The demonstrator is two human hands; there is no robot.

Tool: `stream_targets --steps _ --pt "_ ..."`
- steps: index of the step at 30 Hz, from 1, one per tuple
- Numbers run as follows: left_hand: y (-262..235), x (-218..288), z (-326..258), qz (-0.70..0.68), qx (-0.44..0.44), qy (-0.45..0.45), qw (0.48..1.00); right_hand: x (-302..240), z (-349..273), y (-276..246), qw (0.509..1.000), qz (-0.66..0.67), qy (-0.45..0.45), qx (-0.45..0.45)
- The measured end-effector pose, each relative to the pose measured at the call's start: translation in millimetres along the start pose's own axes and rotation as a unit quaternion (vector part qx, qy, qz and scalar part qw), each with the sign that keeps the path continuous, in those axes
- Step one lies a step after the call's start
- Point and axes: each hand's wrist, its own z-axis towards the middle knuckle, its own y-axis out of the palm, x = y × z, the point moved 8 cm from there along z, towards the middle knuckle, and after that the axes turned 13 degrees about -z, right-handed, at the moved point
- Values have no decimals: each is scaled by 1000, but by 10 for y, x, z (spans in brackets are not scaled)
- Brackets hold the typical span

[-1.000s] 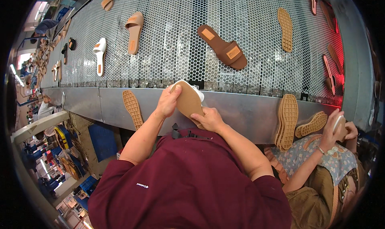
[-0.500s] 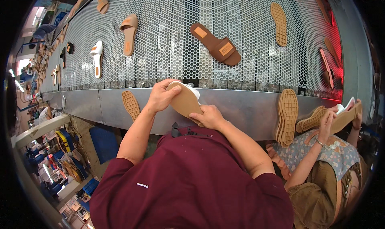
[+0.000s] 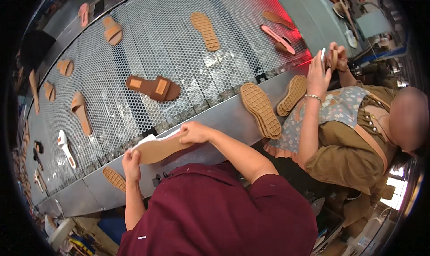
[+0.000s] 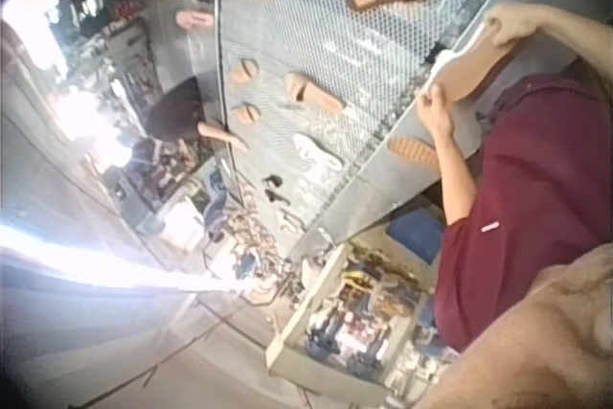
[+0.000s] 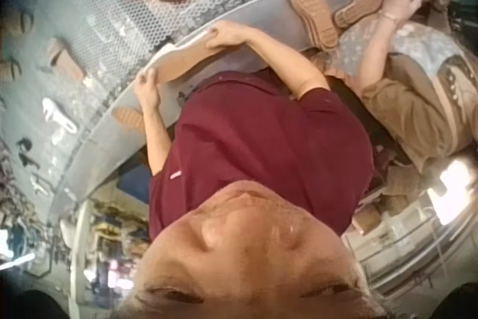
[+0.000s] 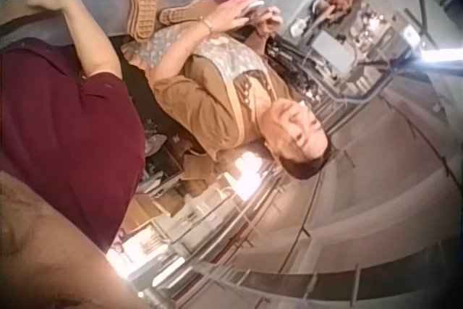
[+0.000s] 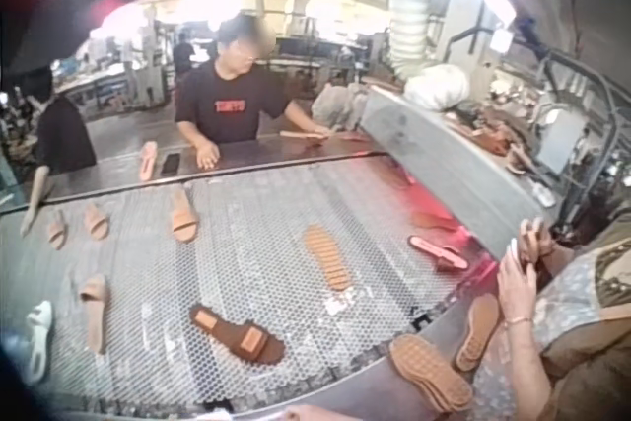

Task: The recorder is assembling shoe components by pressing the upper onto the sole on a conveyor belt.

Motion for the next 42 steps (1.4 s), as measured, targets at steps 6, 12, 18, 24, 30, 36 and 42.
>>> stream_targets --steps 6,12,18,24,30,36,42 --pt "394 -422 -525 146 -90 -62 983 -139 40 -510 932 340 -13 127" --pt "1340 -48 -585 350 -321 113 873 -1206 -168 -605 955 35 -145 258" --pt "971 -20 -400 407 -247 -116 872 -1577 -287 -387 947 -164 -234 145" --pt "1148 979 -334 39 -328 -38 943 -1500 -480 -82 953 -121 -262 89" --pt "1147 791 -218 58 -336 -96 935 -1431 -508 10 959 -96 -241 116" --pt "1287 871 -240 50 -321 -22 946 -1369 -556 -12 948 -72 -260 167" --pt "1293 721 -241 -15 -302 -58 952 -1341 -581 -44 935 -101 -279 193"
